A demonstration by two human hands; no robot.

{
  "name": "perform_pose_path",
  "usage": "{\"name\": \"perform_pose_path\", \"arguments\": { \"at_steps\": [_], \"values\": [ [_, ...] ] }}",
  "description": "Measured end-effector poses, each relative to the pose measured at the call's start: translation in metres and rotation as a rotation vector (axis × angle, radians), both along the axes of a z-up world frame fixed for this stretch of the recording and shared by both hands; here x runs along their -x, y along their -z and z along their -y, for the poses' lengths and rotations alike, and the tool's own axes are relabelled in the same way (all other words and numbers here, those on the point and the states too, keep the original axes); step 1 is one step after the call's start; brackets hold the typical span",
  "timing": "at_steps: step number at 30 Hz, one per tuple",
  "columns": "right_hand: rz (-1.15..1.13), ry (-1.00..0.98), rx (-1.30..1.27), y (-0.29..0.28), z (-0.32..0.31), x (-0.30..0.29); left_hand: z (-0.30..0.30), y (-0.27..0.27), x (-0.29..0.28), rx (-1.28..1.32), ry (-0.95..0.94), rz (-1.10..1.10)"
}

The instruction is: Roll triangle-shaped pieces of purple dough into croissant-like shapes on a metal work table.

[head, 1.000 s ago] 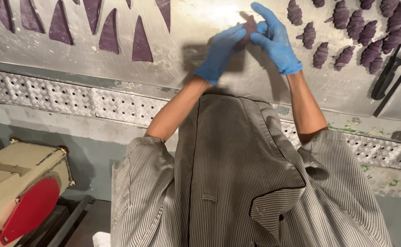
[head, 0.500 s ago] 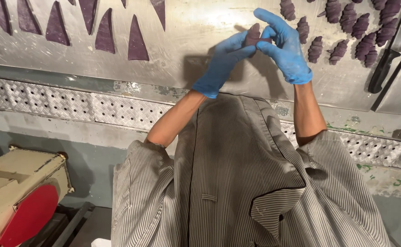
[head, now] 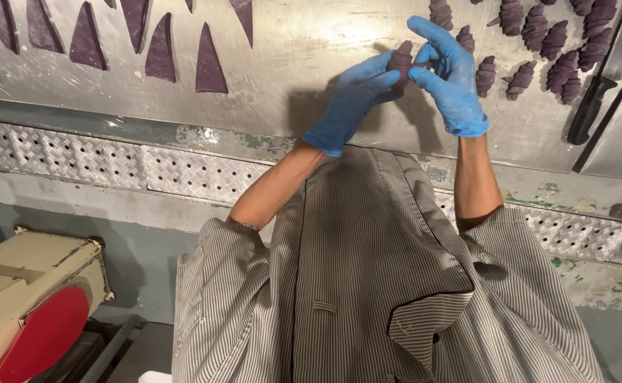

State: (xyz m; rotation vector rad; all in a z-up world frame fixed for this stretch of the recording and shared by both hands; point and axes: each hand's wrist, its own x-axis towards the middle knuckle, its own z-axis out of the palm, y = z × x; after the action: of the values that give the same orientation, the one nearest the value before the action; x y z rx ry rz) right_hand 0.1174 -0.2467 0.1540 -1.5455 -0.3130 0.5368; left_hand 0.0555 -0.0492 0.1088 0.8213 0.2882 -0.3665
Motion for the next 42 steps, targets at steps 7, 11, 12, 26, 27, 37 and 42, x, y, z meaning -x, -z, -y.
{"name": "perform_pose_path", "arguments": {
  "at_steps": [7,11,12,26,27,37,42],
  "values": [
    [-0.039,0.035,-0.015,0.0,0.009,0.004,0.008,0.003,0.003,-0.012,-0.021,0.035],
    [0.009,0.026,-0.012,0.005,0.012,0.008,0.015,0.014,0.003,-0.056,-0.018,0.033],
    [0.01,0.031,-0.004,0.003,0.013,0.008,0.016,0.014,0.002,-0.055,-0.017,0.025],
    [-0.073,0.105,-0.07,0.002,0.028,0.008,0.032,0.005,-0.006,-0.073,-0.005,-0.002],
    [-0.067,0.103,-0.057,0.001,0.028,0.008,0.034,0.007,-0.007,-0.101,0.008,0.007],
    [-0.086,0.123,-0.066,0.012,0.047,0.003,0.053,0.012,-0.014,-0.117,0.018,0.022],
    [-0.101,0.105,-0.081,0.005,0.054,-0.003,0.061,0.008,-0.022,-0.104,0.048,0.097]
  ]
}}
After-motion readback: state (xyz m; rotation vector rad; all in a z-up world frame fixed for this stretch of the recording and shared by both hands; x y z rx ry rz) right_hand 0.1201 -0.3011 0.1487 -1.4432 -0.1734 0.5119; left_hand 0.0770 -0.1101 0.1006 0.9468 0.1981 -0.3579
